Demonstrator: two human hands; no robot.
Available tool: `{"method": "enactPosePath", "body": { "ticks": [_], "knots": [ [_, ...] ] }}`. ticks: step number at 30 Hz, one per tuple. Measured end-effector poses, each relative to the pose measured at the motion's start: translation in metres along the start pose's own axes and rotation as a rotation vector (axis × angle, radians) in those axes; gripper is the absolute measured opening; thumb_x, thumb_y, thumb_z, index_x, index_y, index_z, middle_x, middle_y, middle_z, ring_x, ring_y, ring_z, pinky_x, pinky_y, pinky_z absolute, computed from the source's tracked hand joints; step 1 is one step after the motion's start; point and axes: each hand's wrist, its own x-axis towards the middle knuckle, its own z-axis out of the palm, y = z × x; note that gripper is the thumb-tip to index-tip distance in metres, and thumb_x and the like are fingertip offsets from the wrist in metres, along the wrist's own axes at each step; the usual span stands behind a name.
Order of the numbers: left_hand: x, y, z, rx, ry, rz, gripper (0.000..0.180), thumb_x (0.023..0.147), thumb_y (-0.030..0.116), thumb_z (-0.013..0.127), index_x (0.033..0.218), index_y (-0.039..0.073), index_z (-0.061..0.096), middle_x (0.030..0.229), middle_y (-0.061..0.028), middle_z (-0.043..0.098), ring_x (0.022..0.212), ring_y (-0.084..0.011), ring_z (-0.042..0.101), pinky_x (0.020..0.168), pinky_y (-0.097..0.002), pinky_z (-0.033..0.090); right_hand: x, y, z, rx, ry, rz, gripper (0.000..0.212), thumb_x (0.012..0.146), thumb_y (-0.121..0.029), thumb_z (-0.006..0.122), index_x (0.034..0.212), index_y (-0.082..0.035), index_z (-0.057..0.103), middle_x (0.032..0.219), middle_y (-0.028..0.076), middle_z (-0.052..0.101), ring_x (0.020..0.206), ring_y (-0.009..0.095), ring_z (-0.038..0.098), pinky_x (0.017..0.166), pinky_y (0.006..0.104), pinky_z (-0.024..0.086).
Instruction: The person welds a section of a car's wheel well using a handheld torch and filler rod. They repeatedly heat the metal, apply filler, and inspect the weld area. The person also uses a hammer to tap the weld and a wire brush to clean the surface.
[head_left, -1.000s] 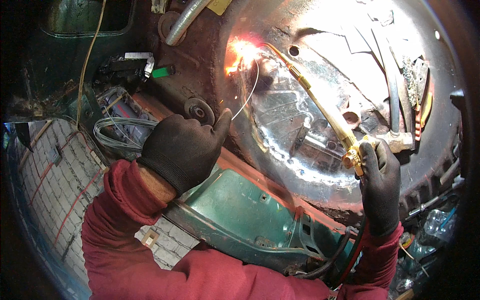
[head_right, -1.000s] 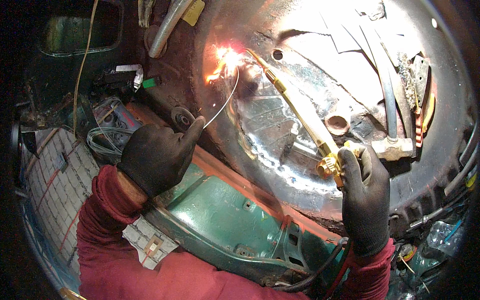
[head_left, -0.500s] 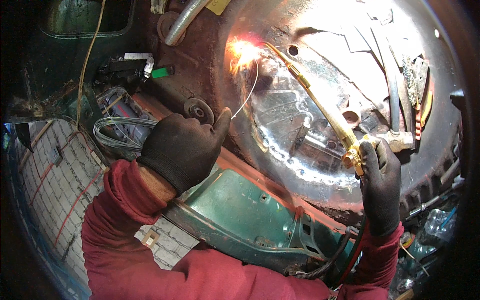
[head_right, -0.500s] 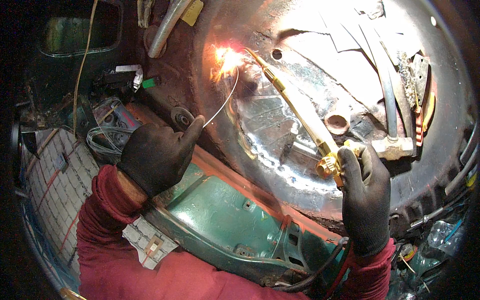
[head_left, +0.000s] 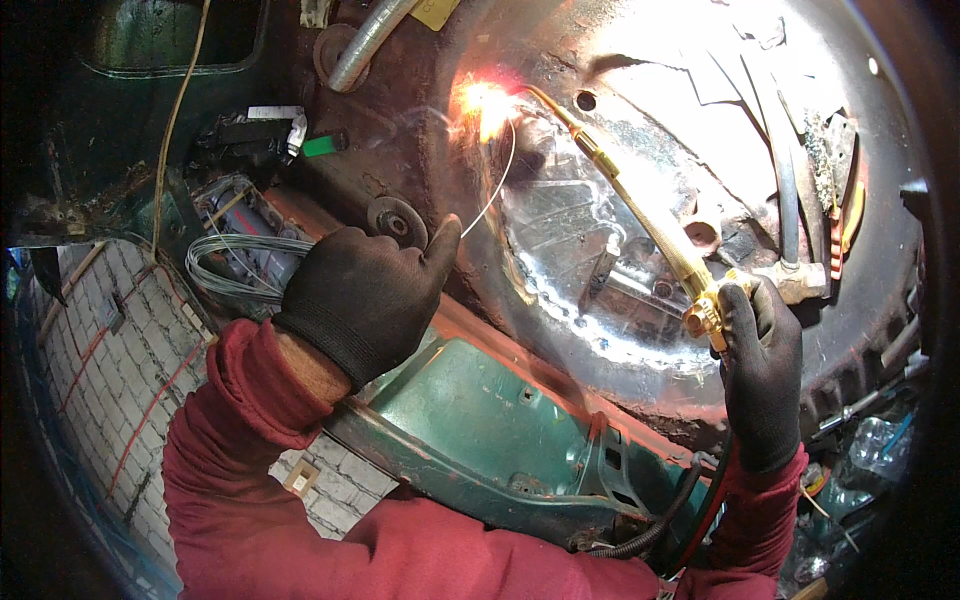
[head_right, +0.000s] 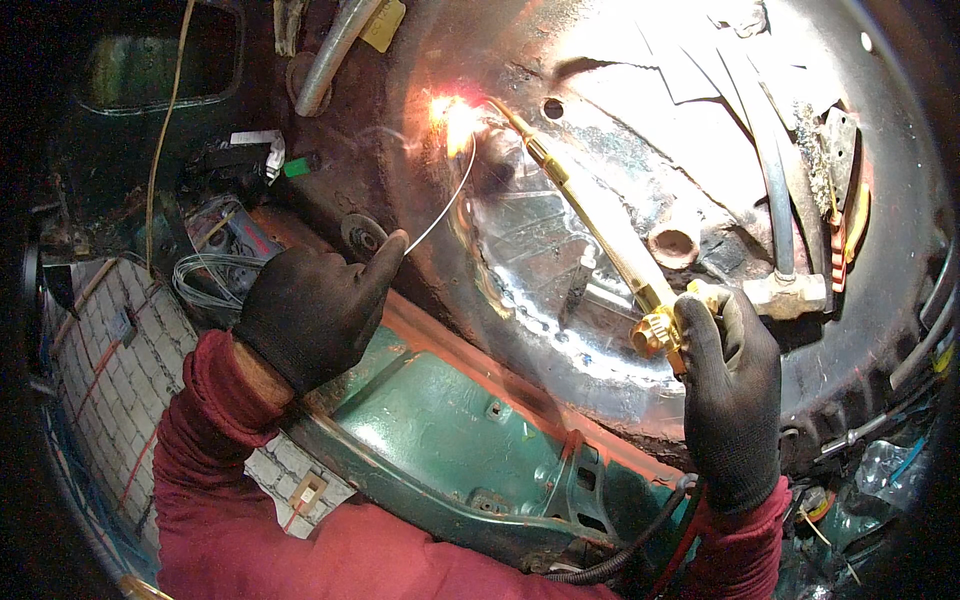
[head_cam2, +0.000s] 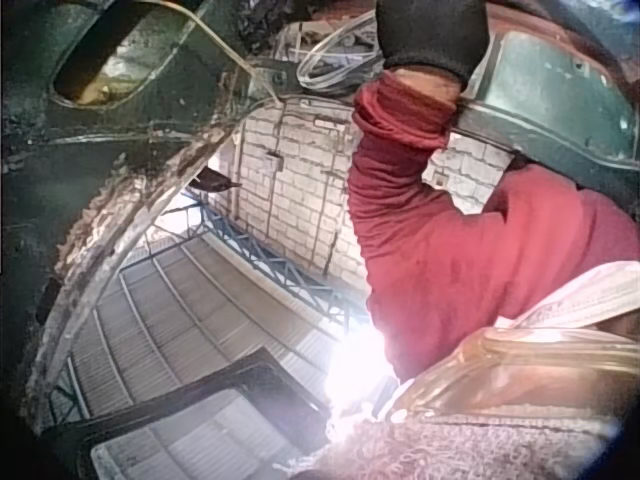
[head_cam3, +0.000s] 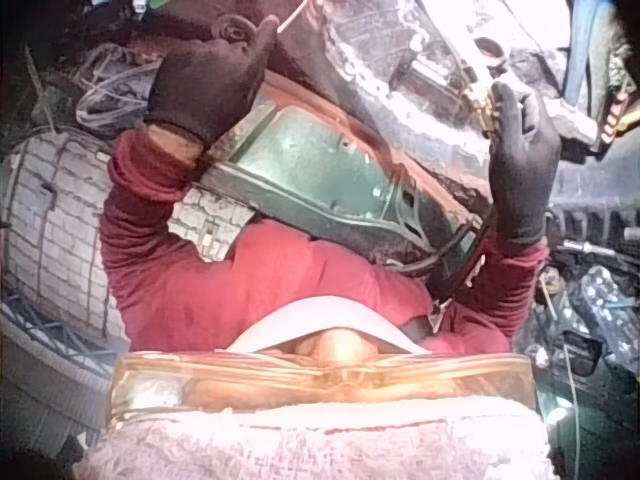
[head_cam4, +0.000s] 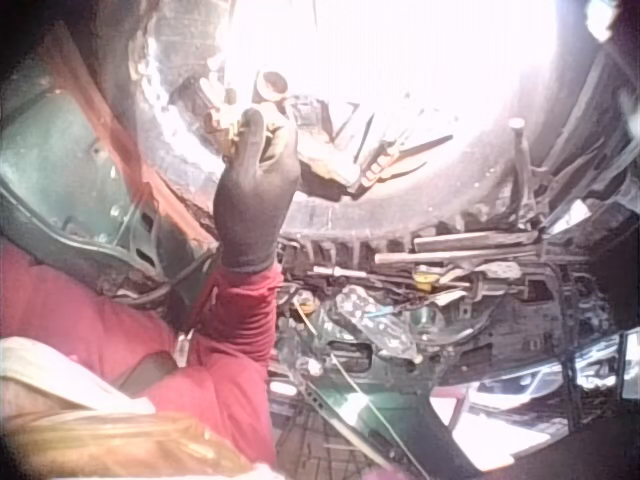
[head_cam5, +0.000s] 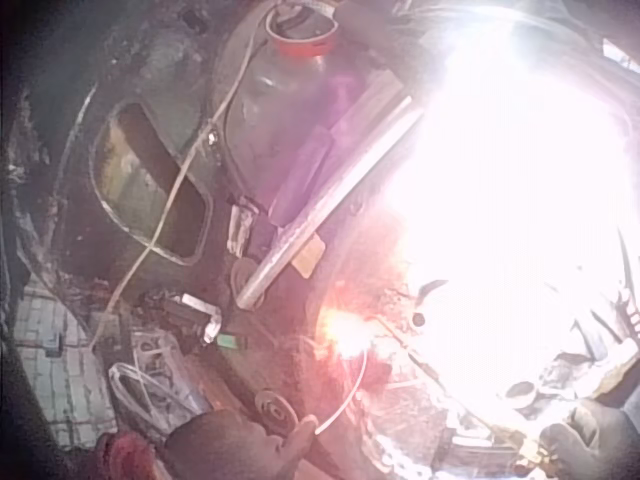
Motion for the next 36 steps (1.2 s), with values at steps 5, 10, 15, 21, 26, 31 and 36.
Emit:
{"method": "enactPosePath", "body": {
  "ticks": [5,10,15,21,26,31,36],
  "knots": [
    [0.0013,0.0002,-0.0005,0.006,0.003,0.002,0.06,0.095,0.017,0.062,0.152,-0.003,0.055,0.078,-0.0132,0.075,0.063,-0.028,0.074,0.057,-0.0428,0.059,-0.0001,0.0,0.0017,-0.017,0.016,-0.021,0.031,0.113,-0.021,0.059,0.09,0.001,0.058,0.078,0.003,0.053,0.074,0.009,0.045,0.065,0.0299,0.039],
    [0.0021,-0.0013,0.0009,-0.002,0.024,0.004,0.059,0.095,0.017,0.062,0.151,-0.003,0.056,0.075,-0.0131,0.074,0.06,-0.0279,0.073,0.055,-0.0426,0.058,0.0011,-0.0019,-0.0009,0.021,-0.013,0.029,0.03,0.113,-0.02,0.059,0.092,0.001,0.058,0.078,0.002,0.053,0.074,0.009,0.045,0.065,0.0297,0.039],
    [0.0037,-0.0027,0.0019,-0.019,0.011,0.007,0.059,0.096,0.017,0.062,0.151,-0.004,0.055,0.075,-0.0135,0.075,0.061,-0.0278,0.074,0.055,-0.0426,0.059,0.0016,-0.0051,-0.0001,0.1,-0.017,0.084,0.03,0.113,-0.021,0.059,0.093,0.001,0.059,0.079,0.002,0.054,0.075,0.009,0.046,0.065,0.0294,0.039],
    [0.0038,-0.0018,0.0003,-0.004,-0.023,-0.007,0.06,0.097,0.018,0.062,0.153,-0.003,0.054,0.077,-0.0141,0.076,0.063,-0.0274,0.075,0.056,-0.0428,0.06,0.0018,-0.0058,-0.0008,0.097,-0.027,0.111,0.03,0.114,-0.021,0.059,0.094,0.001,0.059,0.079,0.002,0.055,0.075,0.008,0.046,0.066,0.0292,0.04],
    [0.0041,-0.0019,0.0008,-0.01,-0.022,-0.014,0.061,0.096,0.018,0.062,0.153,-0.003,0.054,0.078,-0.0143,0.075,0.063,-0.0277,0.075,0.056,-0.0432,0.059,0.0016,-0.0034,0.0003,0.109,-0.014,0.085,0.029,0.113,-0.02,0.059,0.093,0.001,0.059,0.079,0.002,0.054,0.075,0.008,0.046,0.066,0.0292,0.04],
    [0.0051,-0.0026,-0.0009,-0.025,0.0,-0.003,0.061,0.095,0.018,0.063,0.151,-0.003,0.055,0.077,-0.0141,0.075,0.063,-0.0281,0.074,0.056,-0.0434,0.059,0.002,-0.0052,-0.0005,0.092,-0.021,0.097,0.028,0.114,-0.019,0.058,0.094,0.002,0.059,0.081,0.003,0.055,0.077,0.008,0.047,0.067,0.0287,0.04],
    [0.0057,-0.0031,0.0004,-0.021,0.007,-0.005,0.06,0.094,0.018,0.063,0.15,-0.003,0.057,0.076,-0.0136,0.075,0.062,-0.0279,0.074,0.056,-0.0432,0.059,0.002,-0.0051,-0.0004,0.109,-0.027,0.101,0.027,0.113,-0.019,0.058,0.096,0.002,0.06,0.081,0.003,0.055,0.077,0.009,0.047,0.068,0.0289,0.041]
  ]
}}
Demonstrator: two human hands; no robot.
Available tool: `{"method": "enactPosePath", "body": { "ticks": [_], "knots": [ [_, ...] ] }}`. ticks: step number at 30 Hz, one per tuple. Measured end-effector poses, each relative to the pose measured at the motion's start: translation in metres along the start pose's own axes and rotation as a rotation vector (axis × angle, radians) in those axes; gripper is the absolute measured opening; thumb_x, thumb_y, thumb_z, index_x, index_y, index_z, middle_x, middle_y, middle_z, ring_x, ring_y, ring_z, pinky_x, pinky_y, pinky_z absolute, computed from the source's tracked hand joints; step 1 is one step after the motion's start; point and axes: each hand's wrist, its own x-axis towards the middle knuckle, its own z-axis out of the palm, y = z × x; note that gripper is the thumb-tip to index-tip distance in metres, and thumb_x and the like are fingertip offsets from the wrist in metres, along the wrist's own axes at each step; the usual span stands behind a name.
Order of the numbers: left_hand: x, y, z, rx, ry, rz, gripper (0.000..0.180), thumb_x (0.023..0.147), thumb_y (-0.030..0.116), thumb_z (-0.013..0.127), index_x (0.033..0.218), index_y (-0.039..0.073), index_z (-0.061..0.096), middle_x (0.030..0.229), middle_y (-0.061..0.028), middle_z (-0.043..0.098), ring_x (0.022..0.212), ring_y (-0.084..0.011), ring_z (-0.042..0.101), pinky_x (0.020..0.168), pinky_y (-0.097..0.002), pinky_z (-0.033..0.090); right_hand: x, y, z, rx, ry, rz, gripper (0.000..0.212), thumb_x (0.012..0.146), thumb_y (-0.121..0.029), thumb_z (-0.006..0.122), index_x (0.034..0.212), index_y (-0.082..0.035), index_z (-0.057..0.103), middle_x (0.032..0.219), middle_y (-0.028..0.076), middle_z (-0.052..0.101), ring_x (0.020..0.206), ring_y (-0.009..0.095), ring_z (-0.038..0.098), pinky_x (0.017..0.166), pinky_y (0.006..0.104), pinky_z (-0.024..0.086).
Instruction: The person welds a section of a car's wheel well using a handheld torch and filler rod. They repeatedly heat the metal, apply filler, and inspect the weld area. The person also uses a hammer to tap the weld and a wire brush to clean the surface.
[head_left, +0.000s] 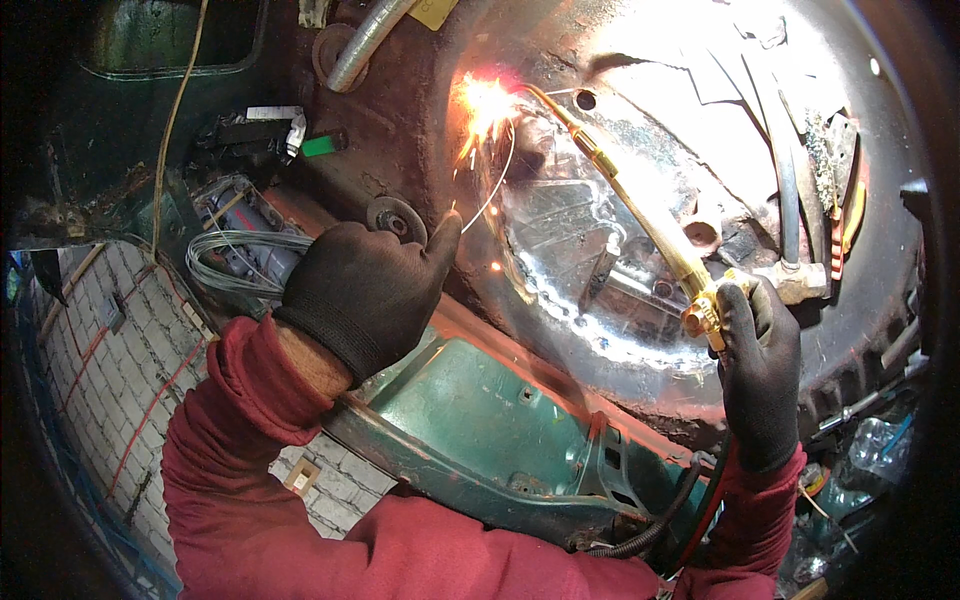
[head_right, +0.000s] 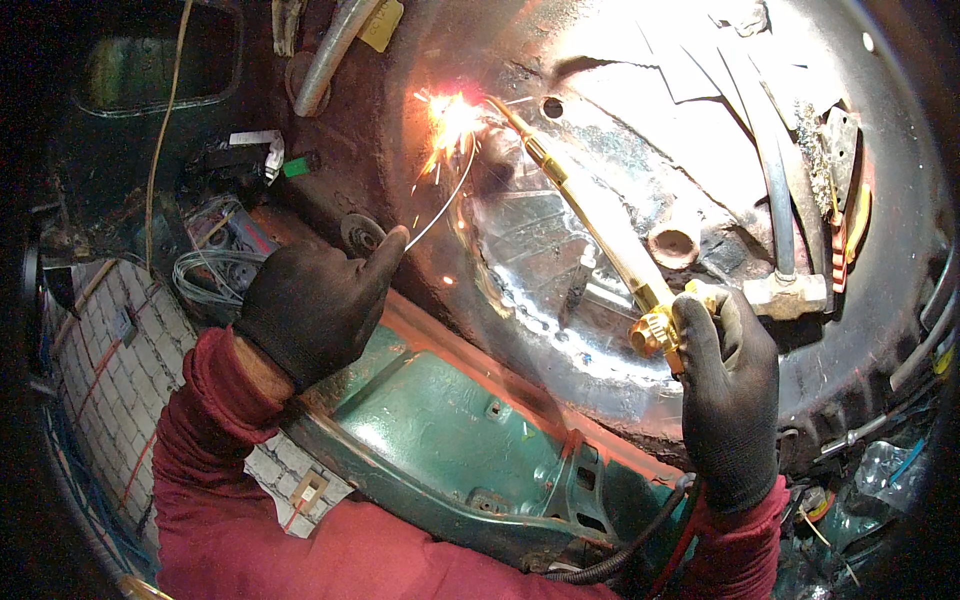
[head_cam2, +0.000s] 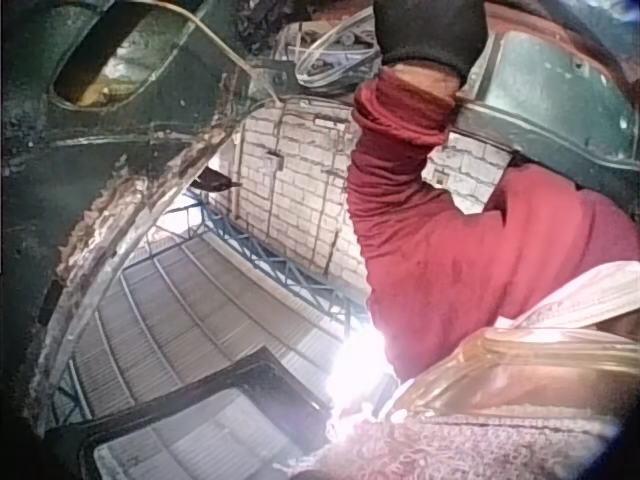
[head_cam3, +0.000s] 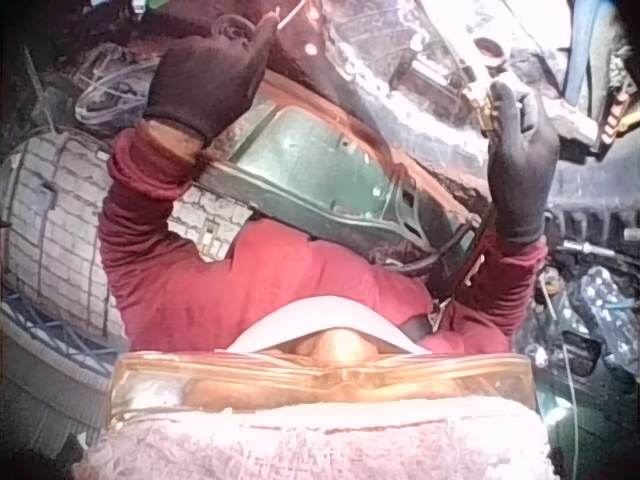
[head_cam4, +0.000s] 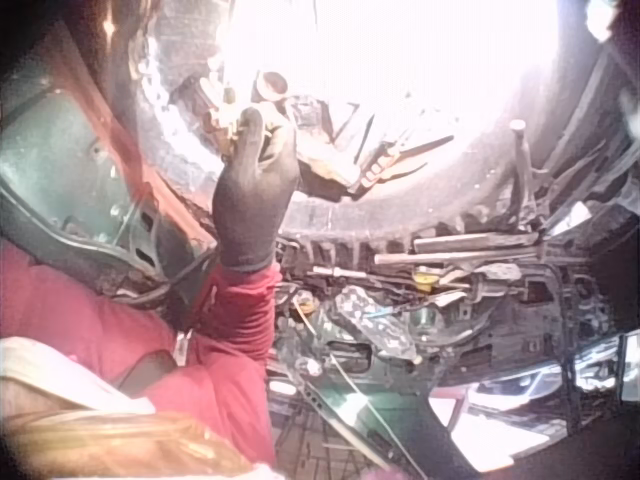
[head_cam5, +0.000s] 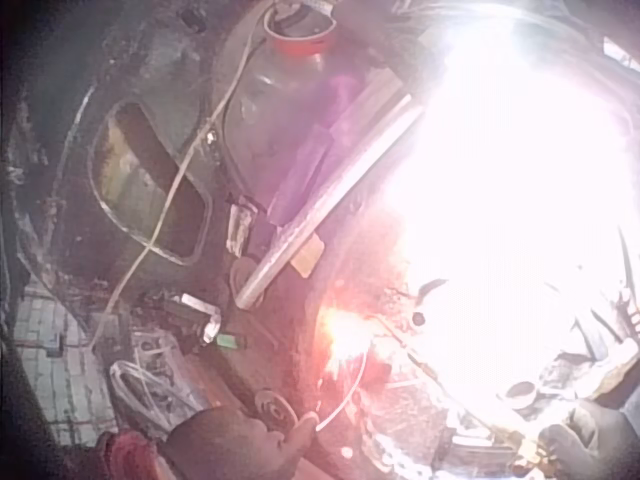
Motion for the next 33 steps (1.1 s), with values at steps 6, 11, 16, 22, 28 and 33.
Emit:
{"method": "enactPosePath", "body": {
  "ticks": [6,11,16,22,28,33],
  "knots": [
    [0.0,0.0,0.002,0.006,-0.004,0.007,0.059,0.094,0.018,0.063,0.15,-0.002,0.057,0.075,-0.0129,0.074,0.061,-0.0275,0.074,0.055,-0.0424,0.059,0.0,0.001,0.0,0.0,0.004,-0.005,0.028,0.113,-0.019,0.058,0.095,0.002,0.06,0.081,0.003,0.055,0.077,0.009,0.047,0.067,0.0291,0.04],
    [-0.001,0.001,0.002,-0.018,0.013,0.009,0.059,0.094,0.018,0.064,0.149,-0.002,0.057,0.074,-0.0126,0.074,0.061,-0.0276,0.074,0.054,-0.0424,0.058,0.0,0.004,-0.002,-0.07,-0.004,-0.064,0.028,0.114,-0.02,0.057,0.094,0.001,0.059,0.08,0.002,0.054,0.076,0.008,0.046,0.067,0.0287,0.04],
    [-0.002,0.002,0.003,-0.005,0.015,0.001,0.058,0.095,0.018,0.063,0.149,-0.002,0.057,0.072,-0.0126,0.074,0.059,-0.0279,0.073,0.053,-0.0427,0.058,-0.001,0.009,0.0,-0.19,0.032,-0.183,0.03,0.114,-0.021,0.058,0.094,0.0,0.059,0.08,0.001,0.054,0.075,0.008,0.045,0.066,0.0285,0.039],
    [-0.004,0.003,0.005,0.016,0.019,0.004,0.057,0.096,0.018,0.062,0.149,-0.002,0.058,0.073,-0.0121,0.074,0.06,-0.027,0.074,0.054,-0.0423,0.058,-0.001,0.01,-0.002,-0.21,0.014,-0.172,0.03,0.114,-0.022,0.058,0.093,0.0,0.059,0.079,0.001,0.054,0.074,0.008,0.046,0.066,0.0286,0.039],
    [-0.003,0.004,0.0,-0.004,-0.004,-0.005,0.058,0.096,0.019,0.063,0.149,-0.001,0.058,0.074,-0.0112,0.074,0.061,-0.0267,0.074,0.056,-0.0422,0.059,-0.001,0.007,-0.001,-0.112,0.014,-0.091,0.03,0.114,-0.022,0.058,0.093,0.0,0.059,0.078,0.002,0.054,0.075,0.008,0.046,0.066,0.0291,0.039],
    [-0.003,0.005,0.0,-0.02,-0.018,-0.011,0.057,0.095,0.019,0.063,0.148,-0.001,0.059,0.075,-0.0112,0.075,0.063,-0.0274,0.075,0.057,-0.0431,0.059,-0.002,0.009,-0.002,-0.232,0.023,-0.194,0.03,0.114,-0.021,0.058,0.093,0.001,0.059,0.079,0.002,0.054,0.075,0.009,0.046,0.066,0.0297,0.04]
  ]
}}
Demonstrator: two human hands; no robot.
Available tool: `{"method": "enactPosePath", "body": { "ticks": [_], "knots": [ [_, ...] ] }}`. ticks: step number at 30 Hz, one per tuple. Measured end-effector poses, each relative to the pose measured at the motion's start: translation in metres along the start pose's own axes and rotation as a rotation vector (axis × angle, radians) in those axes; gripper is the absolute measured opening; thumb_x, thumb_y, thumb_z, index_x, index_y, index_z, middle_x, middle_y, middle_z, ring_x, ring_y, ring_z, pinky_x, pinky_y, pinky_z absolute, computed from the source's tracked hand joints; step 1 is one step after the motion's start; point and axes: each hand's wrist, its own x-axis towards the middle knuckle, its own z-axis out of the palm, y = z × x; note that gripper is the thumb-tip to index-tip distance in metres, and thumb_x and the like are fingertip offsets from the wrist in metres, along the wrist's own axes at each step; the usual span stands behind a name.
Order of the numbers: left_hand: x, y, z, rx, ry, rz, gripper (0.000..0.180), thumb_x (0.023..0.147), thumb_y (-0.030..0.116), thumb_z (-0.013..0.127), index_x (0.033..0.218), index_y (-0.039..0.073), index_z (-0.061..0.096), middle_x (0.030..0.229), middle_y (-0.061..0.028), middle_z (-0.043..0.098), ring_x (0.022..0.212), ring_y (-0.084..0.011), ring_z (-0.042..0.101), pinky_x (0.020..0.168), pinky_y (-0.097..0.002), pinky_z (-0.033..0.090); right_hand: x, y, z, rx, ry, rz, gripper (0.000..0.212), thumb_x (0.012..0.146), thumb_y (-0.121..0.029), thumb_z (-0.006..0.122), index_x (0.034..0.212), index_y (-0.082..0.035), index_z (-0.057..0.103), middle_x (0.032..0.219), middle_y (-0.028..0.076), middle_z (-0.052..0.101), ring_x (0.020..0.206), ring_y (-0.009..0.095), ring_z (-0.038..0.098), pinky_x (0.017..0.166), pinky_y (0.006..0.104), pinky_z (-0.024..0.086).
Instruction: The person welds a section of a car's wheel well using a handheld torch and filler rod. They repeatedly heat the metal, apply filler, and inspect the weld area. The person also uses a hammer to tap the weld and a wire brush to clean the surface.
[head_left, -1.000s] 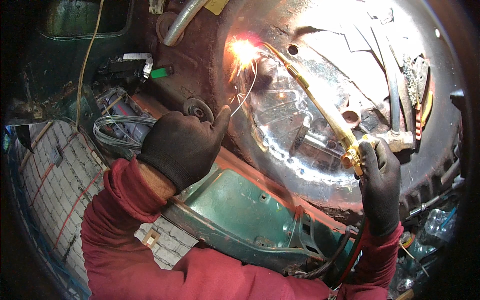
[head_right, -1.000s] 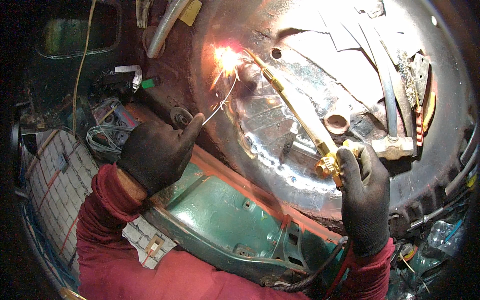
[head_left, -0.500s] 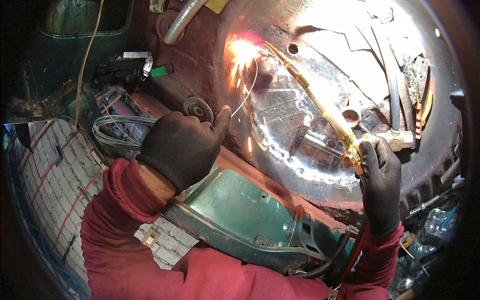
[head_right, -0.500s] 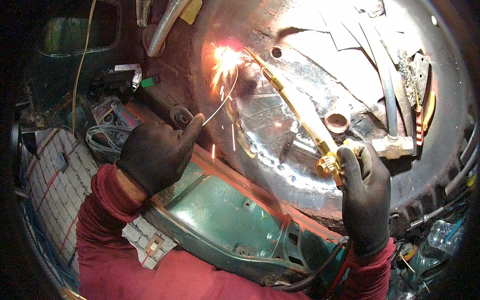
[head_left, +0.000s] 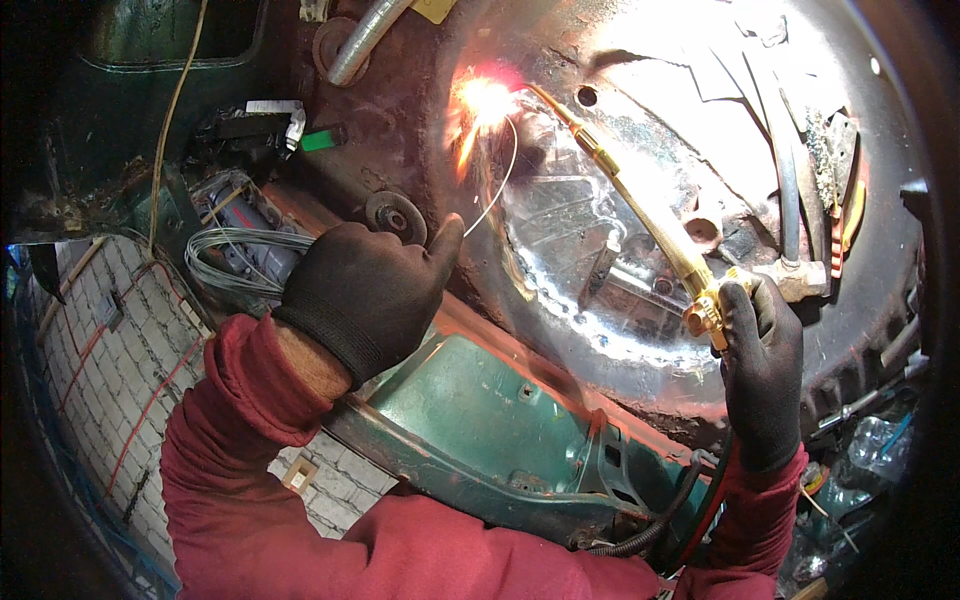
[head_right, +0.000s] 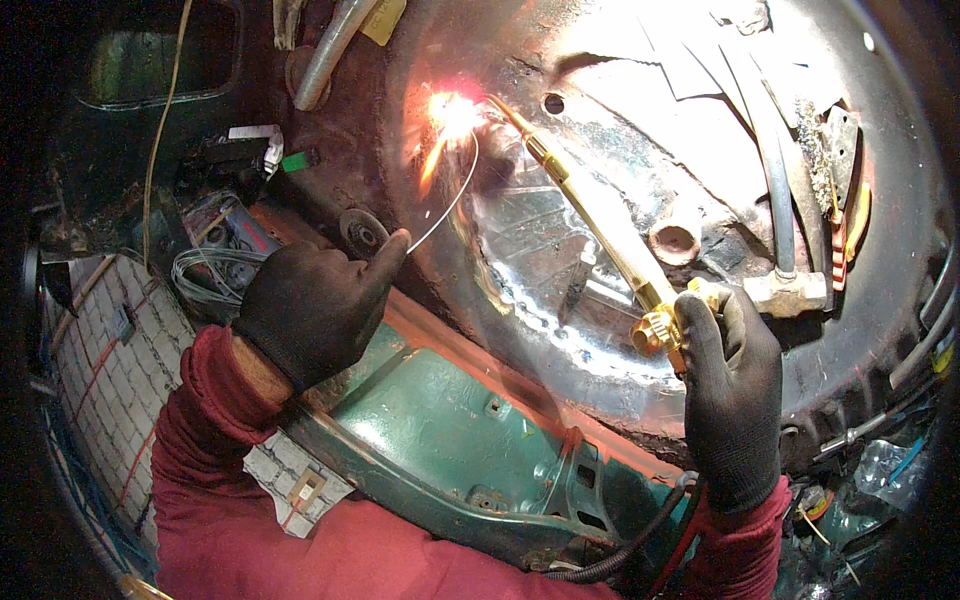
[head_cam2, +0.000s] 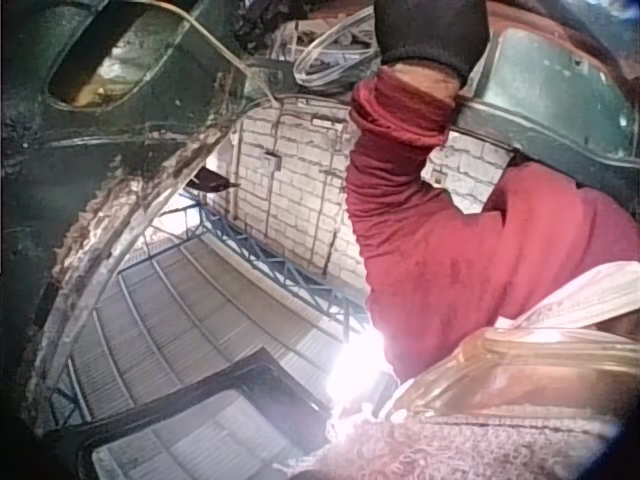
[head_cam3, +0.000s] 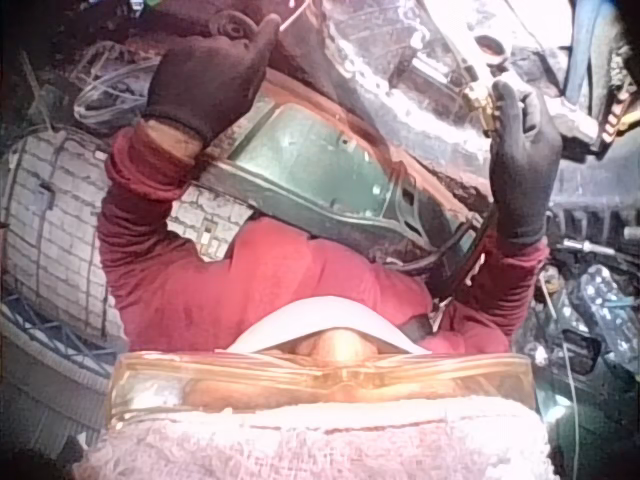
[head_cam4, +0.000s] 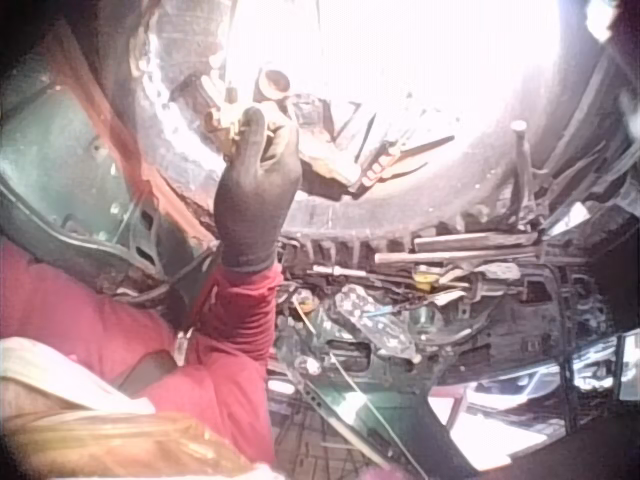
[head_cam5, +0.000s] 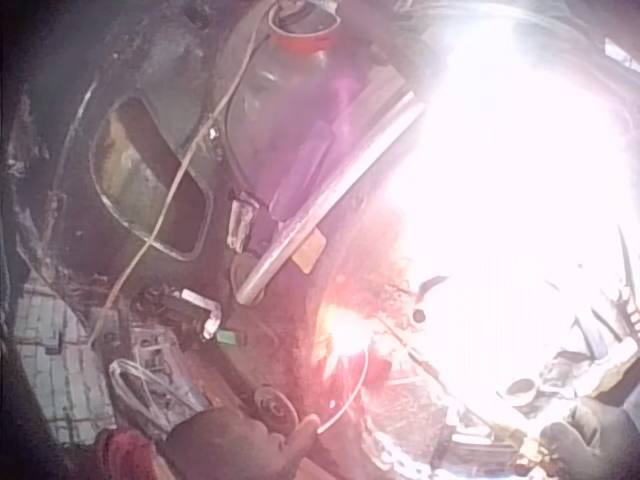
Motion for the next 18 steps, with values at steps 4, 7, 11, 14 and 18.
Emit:
{"method": "enactPosePath", "body": {
  "ticks": [4,7,11,14,18],
  "knots": [
    [0.0006,0.0014,-0.0016,-0.011,-0.008,-0.002,0.057,0.094,0.019,0.064,0.148,-0.001,0.059,0.076,-0.0115,0.075,0.064,-0.028,0.076,0.057,-0.0435,0.06,0.0,-0.0004,0.0004,-0.014,0.004,-0.01,0.03,0.114,-0.021,0.059,0.094,0.001,0.059,0.079,0.003,0.055,0.075,0.009,0.047,0.066,0.0299,0.04],
    [0.001,-0.0001,0.0036,-0.025,0.02,0.006,0.057,0.095,0.022,0.066,0.147,0.001,0.058,0.072,-0.012,0.072,0.061,-0.029,0.072,0.056,-0.0448,0.057,-0.001,-0.0028,0.0006,0.018,0.007,0.019,0.03,0.114,-0.021,0.059,0.094,0.002,0.059,0.079,0.003,0.055,0.075,0.009,0.047,0.066,0.0299,0.04],
    [-0.0004,-0.0005,0.0069,-0.002,0.026,0.005,0.056,0.096,0.024,0.066,0.146,0.001,0.058,0.071,-0.0118,0.07,0.06,-0.029,0.07,0.055,-0.0449,0.056,-0.0003,-0.0014,0.0015,0.006,0.011,-0.004,0.029,0.113,-0.021,0.059,0.095,0.002,0.06,0.08,0.003,0.056,0.075,0.009,0.048,0.065,0.0296,0.041],
    [0.0016,0.0004,-0.0008,0.004,-0.011,0.008,0.057,0.094,0.018,0.064,0.147,-0.001,0.058,0.076,-0.0121,0.076,0.064,-0.0283,0.076,0.056,-0.0439,0.06,-0.0008,-0.0007,0.0042,0.007,0.028,-0.009,0.028,0.113,-0.021,0.059,0.096,0.002,0.06,0.081,0.004,0.057,0.075,0.009,0.048,0.065,0.0294,0.041],
    [0.0014,0.0012,-0.0018,0.001,-0.013,0.006,0.056,0.095,0.019,0.064,0.147,-0.002,0.059,0.076,-0.0122,0.076,0.064,-0.0282,0.076,0.056,-0.0434,0.06,-0.0004,-0.0011,0.0018,0.006,0.002,-0.006,0.028,0.113,-0.02,0.059,0.096,0.001,0.061,0.081,0.004,0.057,0.075,0.009,0.049,0.066,0.0293,0.041]
  ]
}}
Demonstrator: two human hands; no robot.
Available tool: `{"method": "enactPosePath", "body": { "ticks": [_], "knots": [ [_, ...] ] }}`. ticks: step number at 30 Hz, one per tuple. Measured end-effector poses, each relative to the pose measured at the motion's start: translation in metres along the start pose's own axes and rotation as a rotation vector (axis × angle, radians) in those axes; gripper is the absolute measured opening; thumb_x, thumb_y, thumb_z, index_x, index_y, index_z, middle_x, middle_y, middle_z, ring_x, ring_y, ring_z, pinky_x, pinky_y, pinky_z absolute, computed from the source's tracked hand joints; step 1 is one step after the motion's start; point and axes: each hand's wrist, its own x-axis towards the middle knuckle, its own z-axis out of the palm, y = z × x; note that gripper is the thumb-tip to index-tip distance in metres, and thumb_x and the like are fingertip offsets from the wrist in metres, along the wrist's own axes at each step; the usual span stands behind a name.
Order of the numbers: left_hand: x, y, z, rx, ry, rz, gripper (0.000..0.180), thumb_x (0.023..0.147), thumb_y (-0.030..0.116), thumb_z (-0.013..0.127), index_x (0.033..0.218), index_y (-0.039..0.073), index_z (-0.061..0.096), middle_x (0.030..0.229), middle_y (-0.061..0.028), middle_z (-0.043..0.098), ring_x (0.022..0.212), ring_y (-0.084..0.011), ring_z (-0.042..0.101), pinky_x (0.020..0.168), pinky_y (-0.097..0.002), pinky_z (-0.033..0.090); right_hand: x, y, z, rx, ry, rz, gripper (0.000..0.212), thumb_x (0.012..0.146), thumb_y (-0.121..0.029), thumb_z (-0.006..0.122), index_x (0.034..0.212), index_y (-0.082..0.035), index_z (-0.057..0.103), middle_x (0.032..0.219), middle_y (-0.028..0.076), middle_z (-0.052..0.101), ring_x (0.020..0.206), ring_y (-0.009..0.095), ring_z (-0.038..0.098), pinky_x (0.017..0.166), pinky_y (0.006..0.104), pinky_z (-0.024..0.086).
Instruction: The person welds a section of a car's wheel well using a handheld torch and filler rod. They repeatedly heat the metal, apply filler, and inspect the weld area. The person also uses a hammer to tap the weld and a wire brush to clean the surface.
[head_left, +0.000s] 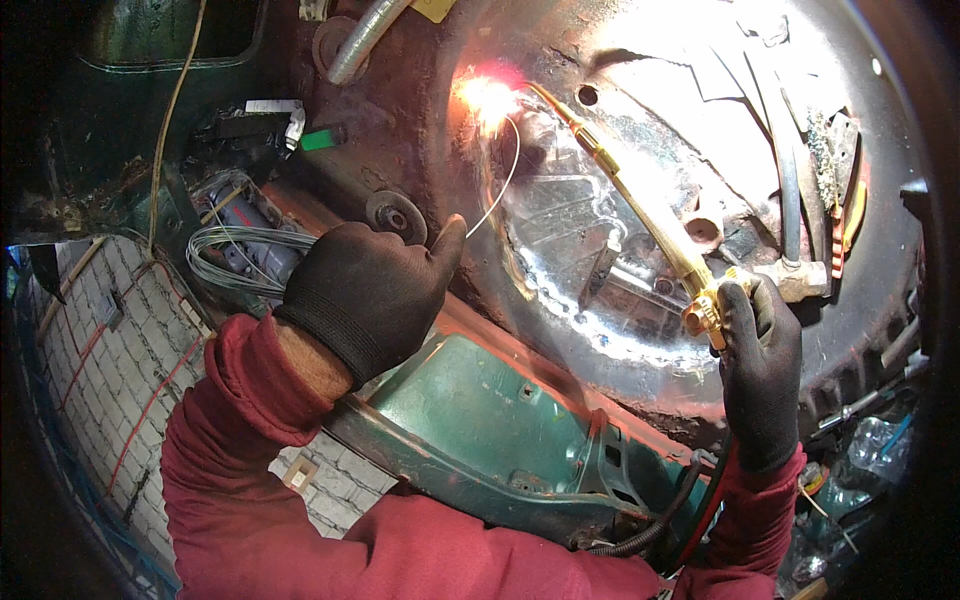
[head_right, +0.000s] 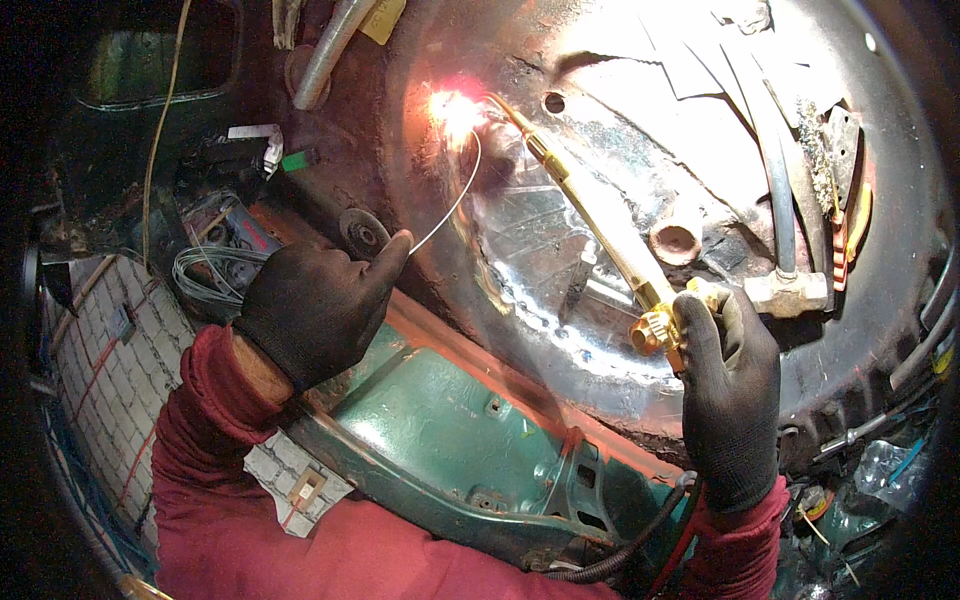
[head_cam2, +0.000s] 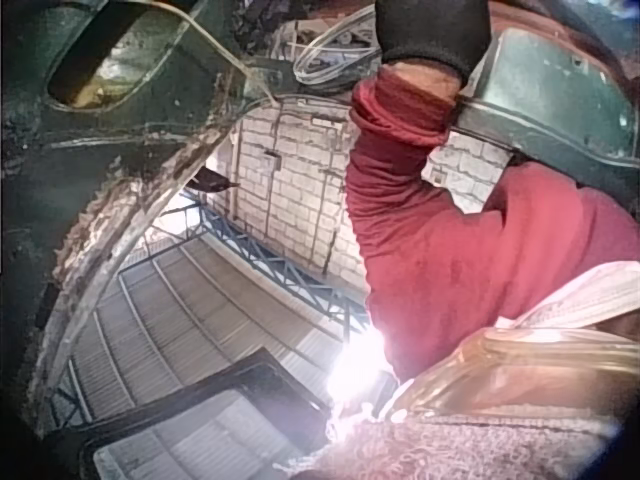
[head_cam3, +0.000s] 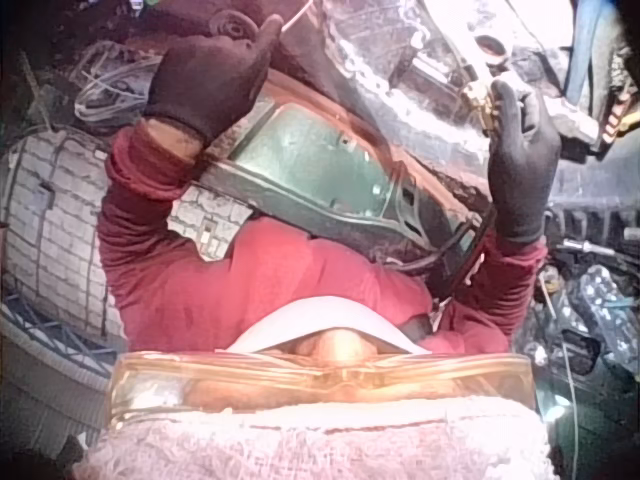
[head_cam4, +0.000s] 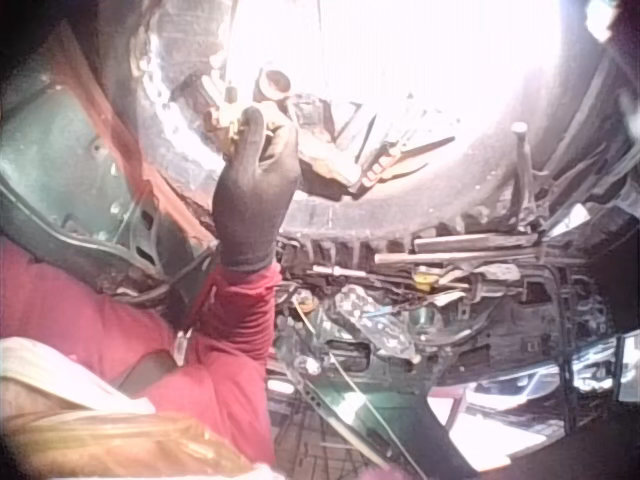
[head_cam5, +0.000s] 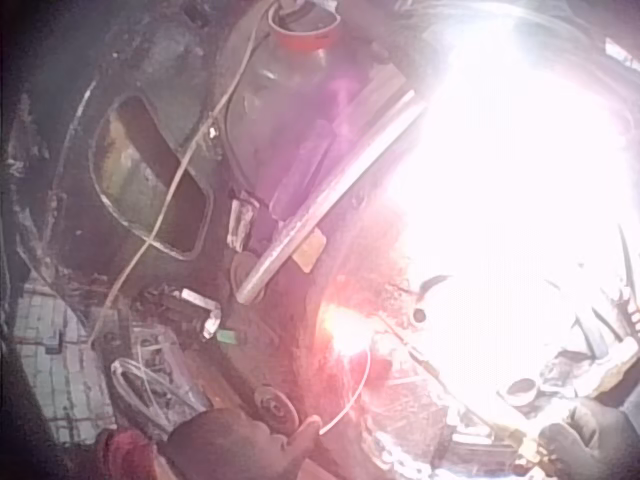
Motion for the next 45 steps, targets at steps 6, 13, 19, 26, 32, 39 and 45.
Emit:
{"method": "enactPosePath", "body": {
  "ticks": [6,13,19,26,32,39,45],
  "knots": [
    [0.0,-0.001,0.008,-0.011,0.032,-0.005,0.057,0.094,0.023,0.067,0.146,0.001,0.058,0.071,-0.0118,0.071,0.061,-0.029,0.07,0.055,-0.045,0.056,0.001,-0.002,0.001,0.123,-0.011,0.104,0.029,0.113,-0.02,0.058,0.094,0.002,0.06,0.081,0.003,0.055,0.076,0.009,0.047,0.067,0.0296,0.041],
    [0.001,-0.001,0.008,-0.019,0.031,-0.003,0.057,0.093,0.023,0.068,0.146,0.002,0.058,0.071,-0.012,0.071,0.061,-0.0298,0.072,0.056,-0.0454,0.057,-0.001,-0.001,-0.001,-0.004,0.004,0.008,0.031,0.113,-0.02,0.058,0.093,0.002,0.058,0.079,0.004,0.052,0.075,0.01,0.046,0.067,0.0309,0.04],
    [0.0,-0.001,0.009,-0.044,0.044,0.001,0.057,0.094,0.023,0.068,0.146,0.002,0.058,0.071,-0.0123,0.071,0.061,-0.0302,0.072,0.056,-0.0456,0.057,0.001,-0.002,-0.002,-0.017,-0.014,0.0,0.03,0.113,-0.021,0.058,0.094,0.003,0.059,0.08,0.005,0.054,0.075,0.01,0.047,0.066,0.0309,0.04],
    [0.001,-0.001,0.008,-0.056,0.043,0.021,0.057,0.094,0.023,0.067,0.146,0.002,0.057,0.071,-0.0126,0.072,0.061,-0.0307,0.072,0.056,-0.0461,0.057,-0.001,-0.002,0.001,0.036,0.002,0.027,0.03,0.113,-0.022,0.059,0.095,0.002,0.061,0.081,0.004,0.057,0.076,0.009,0.049,0.067,0.0297,0.041],
    [0.002,0.003,-0.002,-0.034,-0.026,-0.001,0.055,0.095,0.02,0.064,0.146,-0.001,0.06,0.075,-0.0105,0.076,0.066,-0.0277,0.077,0.062,-0.0427,0.06,0.001,-0.002,-0.001,0.056,-0.024,0.061,0.03,0.113,-0.022,0.059,0.096,0.002,0.061,0.08,0.004,0.057,0.076,0.009,0.049,0.067,0.03,0.041],
    [0.003,0.002,0.0,-0.025,-0.013,0.008,0.054,0.096,0.019,0.063,0.146,-0.001,0.06,0.075,-0.011,0.076,0.066,-0.0284,0.077,0.063,-0.0433,0.06,0.002,-0.004,0.001,0.157,-0.013,0.152,0.03,0.113,-0.021,0.059,0.094,0.002,0.06,0.08,0.004,0.056,0.075,0.01,0.048,0.066,0.0307,0.04],
    [0.003,-0.001,0.01,-0.05,0.038,0.019,0.056,0.094,0.023,0.065,0.146,0.002,0.058,0.071,-0.0138,0.072,0.061,-0.0313,0.072,0.055,-0.0463,0.057,0.002,-0.003,0.0,0.079,-0.028,0.088,0.03,0.113,-0.021,0.058,0.093,0.001,0.06,0.079,0.003,0.055,0.075,0.009,0.047,0.066,0.0303,0.04]
  ]
}}
